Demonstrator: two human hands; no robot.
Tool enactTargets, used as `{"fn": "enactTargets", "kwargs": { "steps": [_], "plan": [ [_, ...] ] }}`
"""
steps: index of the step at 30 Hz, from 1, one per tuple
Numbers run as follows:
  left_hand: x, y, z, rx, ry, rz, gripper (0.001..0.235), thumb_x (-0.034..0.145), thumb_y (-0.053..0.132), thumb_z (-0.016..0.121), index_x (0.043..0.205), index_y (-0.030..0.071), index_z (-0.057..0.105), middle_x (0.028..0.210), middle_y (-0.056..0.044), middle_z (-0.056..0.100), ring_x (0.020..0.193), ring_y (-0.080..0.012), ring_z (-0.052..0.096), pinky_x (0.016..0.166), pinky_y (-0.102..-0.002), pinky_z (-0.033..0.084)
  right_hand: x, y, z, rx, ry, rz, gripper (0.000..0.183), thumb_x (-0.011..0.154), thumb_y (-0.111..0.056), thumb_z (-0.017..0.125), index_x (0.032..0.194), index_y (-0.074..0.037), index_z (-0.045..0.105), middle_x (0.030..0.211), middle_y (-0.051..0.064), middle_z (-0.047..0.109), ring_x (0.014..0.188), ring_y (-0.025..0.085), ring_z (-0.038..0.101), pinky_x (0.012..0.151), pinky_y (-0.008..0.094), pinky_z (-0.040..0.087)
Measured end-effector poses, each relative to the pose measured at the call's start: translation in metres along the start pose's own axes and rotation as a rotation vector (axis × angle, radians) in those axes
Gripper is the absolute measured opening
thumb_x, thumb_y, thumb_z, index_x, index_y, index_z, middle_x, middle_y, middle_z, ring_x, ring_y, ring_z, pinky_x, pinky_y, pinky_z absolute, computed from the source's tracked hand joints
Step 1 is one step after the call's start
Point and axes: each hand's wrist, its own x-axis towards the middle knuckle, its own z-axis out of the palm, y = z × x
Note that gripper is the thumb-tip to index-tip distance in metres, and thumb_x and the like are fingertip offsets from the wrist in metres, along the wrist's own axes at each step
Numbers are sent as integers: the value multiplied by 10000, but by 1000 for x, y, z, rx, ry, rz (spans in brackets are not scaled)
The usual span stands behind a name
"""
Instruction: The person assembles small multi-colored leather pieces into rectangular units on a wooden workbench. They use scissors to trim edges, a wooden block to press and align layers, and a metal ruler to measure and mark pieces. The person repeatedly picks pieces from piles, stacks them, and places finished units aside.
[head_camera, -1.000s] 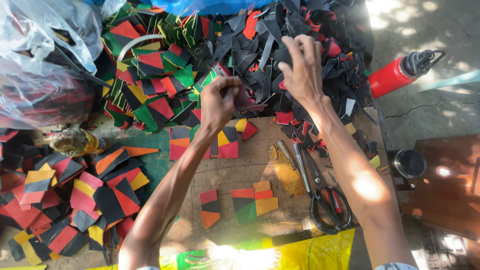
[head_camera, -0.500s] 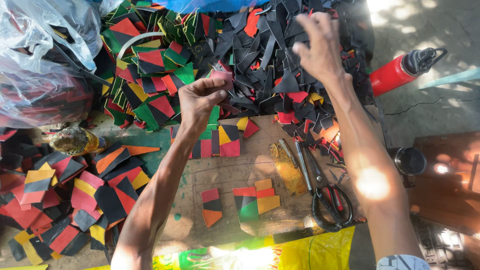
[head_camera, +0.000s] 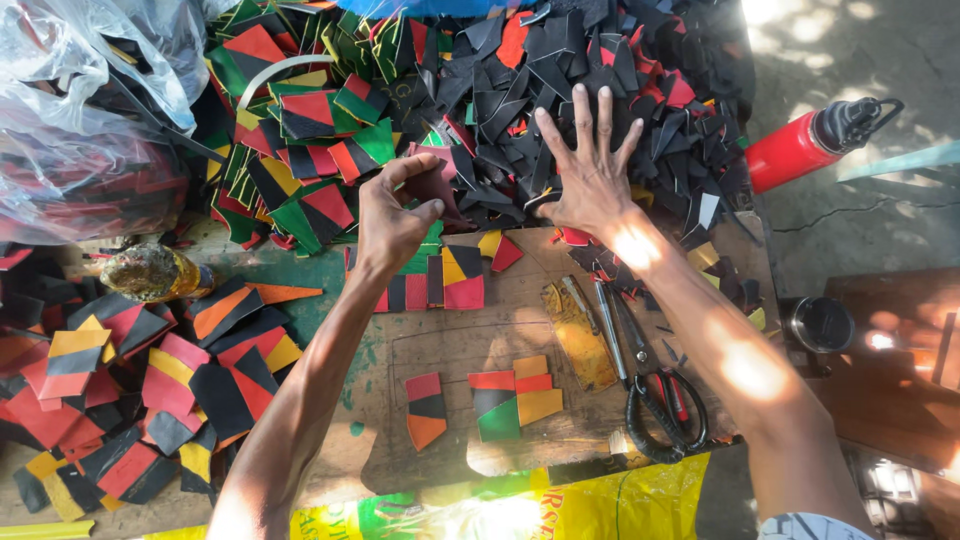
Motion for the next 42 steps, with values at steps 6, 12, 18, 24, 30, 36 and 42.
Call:
{"fn": "enactTargets", "kwargs": {
  "steps": [6, 12, 18, 24, 30, 36, 42],
  "plan": [
    [0, -2, 1, -60, -22, -9, 510, 775, -84, 724, 1275, -6, 666, 1192, -50, 722, 1067, -129, 697, 903, -266, 561, 9, -6, 3, -77, 14, 66, 1332, 538, -326, 919, 1673, -203, 233, 1697, 257, 35, 1543, 560, 7, 1056, 877, 167],
    [-4, -6, -3, 4, -51, -12, 484, 799, -124, 677, 1266, 2, 668, 1167, -52, 743, 1061, -149, 718, 903, -282, 569, 44, 33, -27, 154, -151, 149, 712, 771, -314, 848, 1407, -198, 550, 1507, 119, 448, 1399, 361, 379, 1145, 561, 349],
    [1, -2, 41, -145, -198, 26, 485, 773, -191, 514, 1185, -4, 688, 1126, -70, 711, 1025, -175, 714, 879, -316, 597, 108, 68, -12, -5, 528, -209, 644, 685, 99, 750, 1320, -1, 721, 1290, 283, 587, 1197, 459, 529, 900, 479, 472],
    [0, -14, 96, -101, -308, 68, 494, 745, -205, 522, 1158, 9, 689, 1140, -123, 710, 1050, -228, 719, 925, -318, 572, 116, 94, -31, 233, 294, -197, 300, 856, 32, 837, 1095, 11, 657, 1109, 156, 683, 1027, 353, 691, 874, 455, 540],
    [-7, 0, 108, 302, -176, 534, 344, 738, -30, 693, 1069, 59, 720, 1295, -191, 598, 1127, -343, 681, 932, -405, 552, 70, 101, -71, 919, 349, -56, 389, 816, 21, 808, 1150, 21, 610, 1107, 43, 667, 826, 117, 695, 655, 232, 581],
    [-42, 35, 84, 115, -82, 243, 313, 902, 171, 734, 1197, 69, 707, 1231, -139, 663, 969, -249, 686, 876, -369, 562, -28, 52, -75, 1539, 341, 128, 220, 876, 70, 793, 1059, 34, 677, 940, 126, 736, 789, 189, 734, 705, 294, 608],
    [-68, 38, 71, -513, -232, -4, 290, 977, 160, 741, 1219, 3, 719, 1054, -65, 758, 918, -92, 697, 834, -278, 590, -128, -61, -46, 1649, 315, 290, 247, 896, 40, 761, 1115, 44, 646, 1064, 153, 715, 887, 188, 714, 810, 322, 614]
  ]
}}
